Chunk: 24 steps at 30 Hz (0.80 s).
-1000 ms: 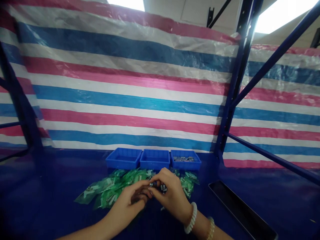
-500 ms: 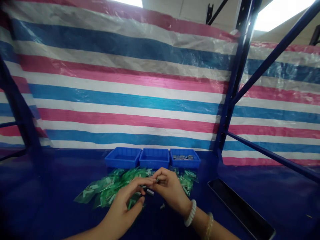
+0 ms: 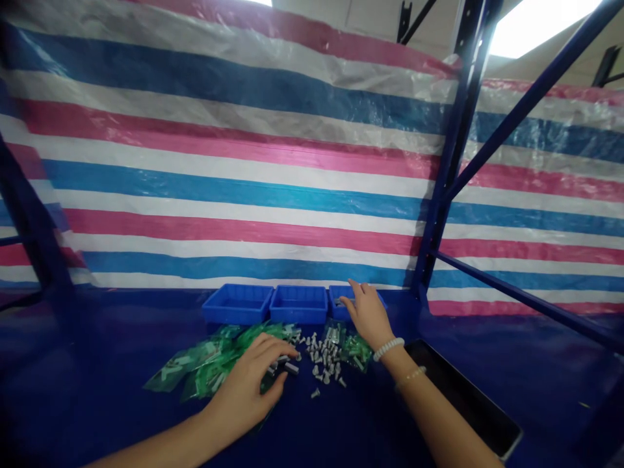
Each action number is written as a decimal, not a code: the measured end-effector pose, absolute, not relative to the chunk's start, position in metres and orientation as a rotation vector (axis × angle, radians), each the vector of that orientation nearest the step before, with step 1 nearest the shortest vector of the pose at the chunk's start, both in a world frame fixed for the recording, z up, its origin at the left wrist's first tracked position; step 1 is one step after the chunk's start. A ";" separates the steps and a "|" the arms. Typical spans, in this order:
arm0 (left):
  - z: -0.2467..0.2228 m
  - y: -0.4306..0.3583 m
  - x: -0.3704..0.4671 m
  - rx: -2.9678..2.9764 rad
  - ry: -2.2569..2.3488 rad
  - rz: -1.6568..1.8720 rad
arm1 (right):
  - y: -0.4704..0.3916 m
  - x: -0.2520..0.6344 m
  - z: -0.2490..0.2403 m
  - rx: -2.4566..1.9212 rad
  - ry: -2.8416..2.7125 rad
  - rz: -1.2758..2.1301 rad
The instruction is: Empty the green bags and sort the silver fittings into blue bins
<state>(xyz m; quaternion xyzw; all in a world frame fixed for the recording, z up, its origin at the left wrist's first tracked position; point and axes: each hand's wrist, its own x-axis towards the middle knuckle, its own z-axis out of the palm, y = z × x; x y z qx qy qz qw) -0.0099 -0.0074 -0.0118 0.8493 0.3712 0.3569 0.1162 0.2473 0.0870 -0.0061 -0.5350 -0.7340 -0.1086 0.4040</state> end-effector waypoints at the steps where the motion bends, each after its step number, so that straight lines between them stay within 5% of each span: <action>1: -0.012 -0.007 -0.010 2.537 1.098 0.997 | 0.087 0.247 -0.007 -1.346 -1.861 -0.260; 17: -0.027 -0.004 -0.008 2.937 1.235 0.619 | 0.025 0.187 -0.004 -1.124 -1.857 0.305; 24: -0.016 -0.011 -0.008 2.649 1.020 1.005 | 0.016 0.178 -0.005 -1.029 -1.912 0.796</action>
